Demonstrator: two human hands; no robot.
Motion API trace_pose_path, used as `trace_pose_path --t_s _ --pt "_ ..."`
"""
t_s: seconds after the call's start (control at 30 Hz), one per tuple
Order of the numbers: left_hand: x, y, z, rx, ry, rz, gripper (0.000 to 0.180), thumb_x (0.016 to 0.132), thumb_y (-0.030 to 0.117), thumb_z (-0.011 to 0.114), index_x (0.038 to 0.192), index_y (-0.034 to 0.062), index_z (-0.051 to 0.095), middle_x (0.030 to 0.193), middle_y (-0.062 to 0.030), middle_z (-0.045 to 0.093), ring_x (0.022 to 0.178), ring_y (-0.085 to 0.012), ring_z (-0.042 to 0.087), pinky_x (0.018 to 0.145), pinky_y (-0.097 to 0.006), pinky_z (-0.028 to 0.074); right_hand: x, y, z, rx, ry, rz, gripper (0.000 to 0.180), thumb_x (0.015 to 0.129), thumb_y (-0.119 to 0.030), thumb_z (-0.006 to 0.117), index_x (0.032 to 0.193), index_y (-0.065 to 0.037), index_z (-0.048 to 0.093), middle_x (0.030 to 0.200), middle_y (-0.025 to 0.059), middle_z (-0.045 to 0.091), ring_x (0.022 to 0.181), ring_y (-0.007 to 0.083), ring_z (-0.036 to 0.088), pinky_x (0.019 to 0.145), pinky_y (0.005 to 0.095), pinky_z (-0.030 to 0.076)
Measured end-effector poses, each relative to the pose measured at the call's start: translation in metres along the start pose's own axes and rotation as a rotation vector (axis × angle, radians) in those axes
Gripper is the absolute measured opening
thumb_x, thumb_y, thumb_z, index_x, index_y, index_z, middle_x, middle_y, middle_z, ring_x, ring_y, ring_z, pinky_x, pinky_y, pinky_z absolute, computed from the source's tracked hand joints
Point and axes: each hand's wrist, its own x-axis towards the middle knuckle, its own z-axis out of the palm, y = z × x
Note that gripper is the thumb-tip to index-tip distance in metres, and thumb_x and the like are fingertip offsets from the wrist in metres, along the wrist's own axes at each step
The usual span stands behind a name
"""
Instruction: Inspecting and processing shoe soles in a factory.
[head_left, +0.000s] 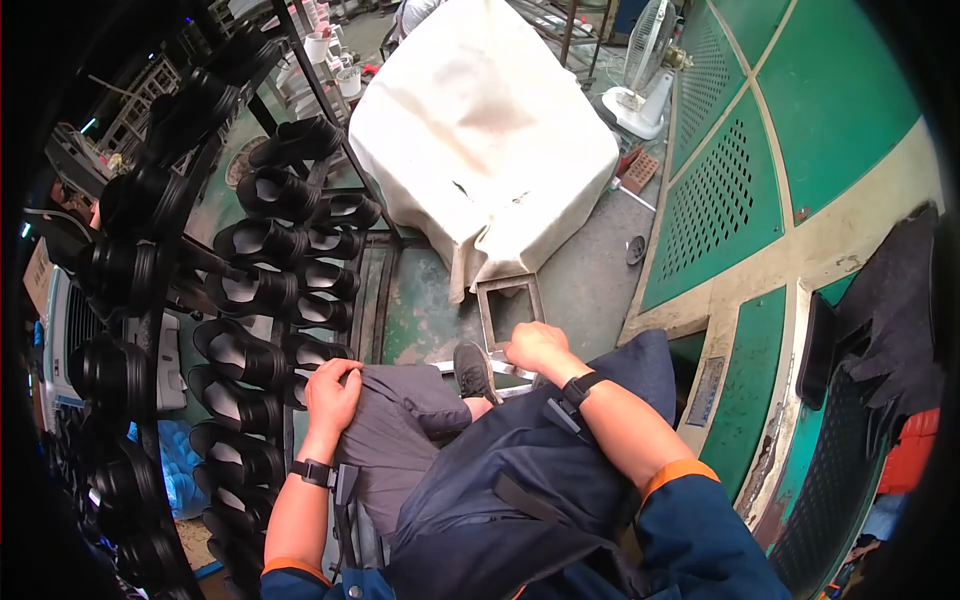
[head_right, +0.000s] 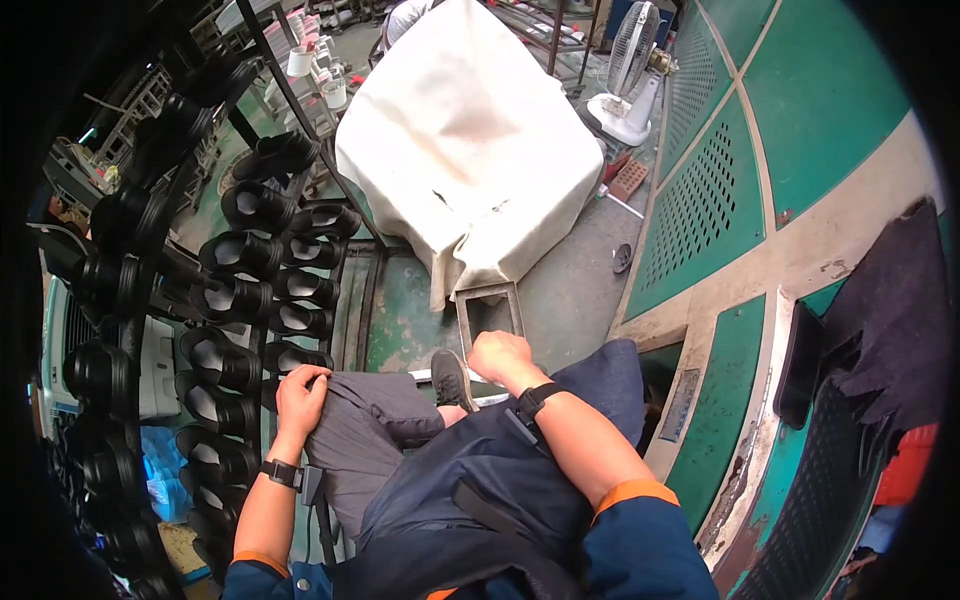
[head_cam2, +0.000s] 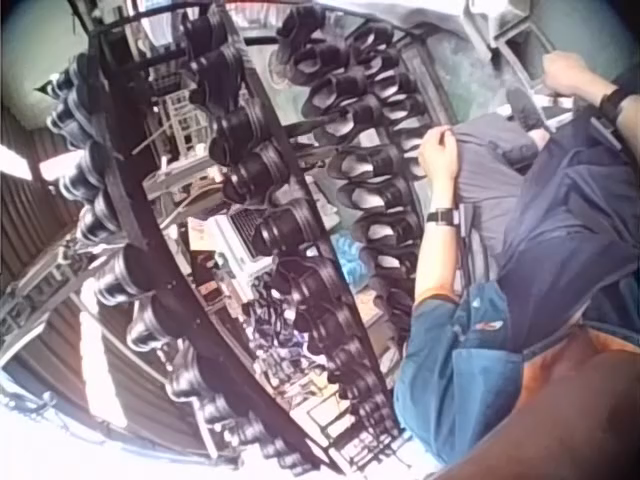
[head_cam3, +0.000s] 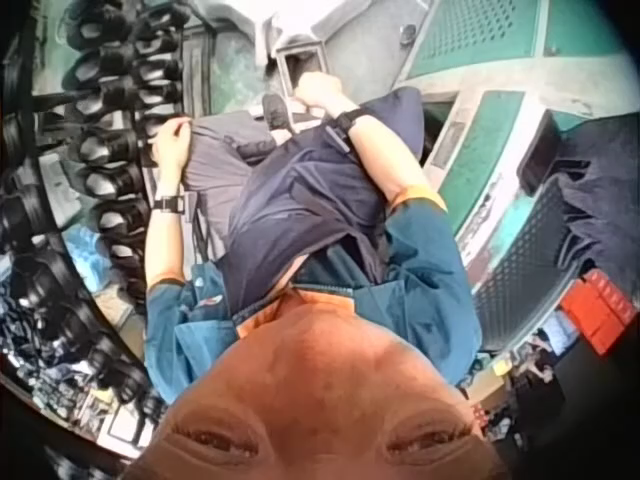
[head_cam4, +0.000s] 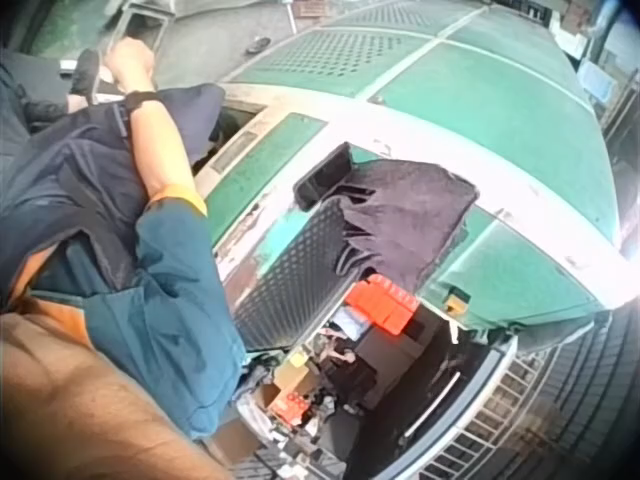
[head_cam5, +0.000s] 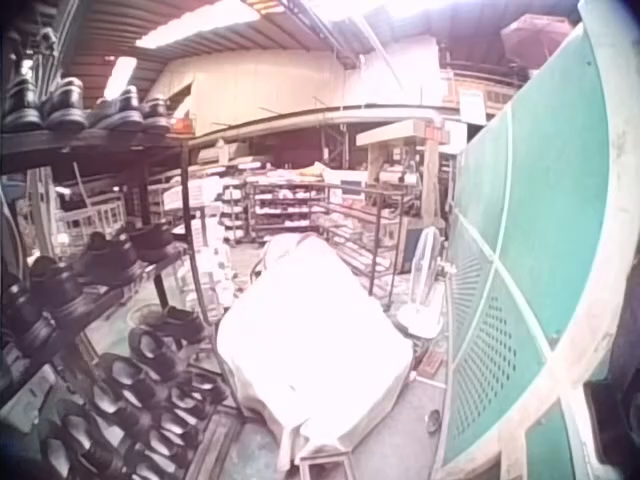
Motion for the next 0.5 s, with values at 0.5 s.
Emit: trace_pose_path --t_s 0.5 --pt "-0.0010 -0.0004 0.0006 0.002 0.008 -0.010 0.016 0.083 0.015 0.062 0.089 0.0048 0.072 0.089 -0.0107 0.070 0.087 -0.0300 0.067 0.077 -0.037 0.051 -0.0033 -0.0017 -0.0038 0.002 -0.019 0.018 0.033 0.086 -0.030 0.057 0.103 -0.007 0.076 0.108 0.0160 0.072 0.104 0.0322 0.069 0.087 0.0405 0.054"
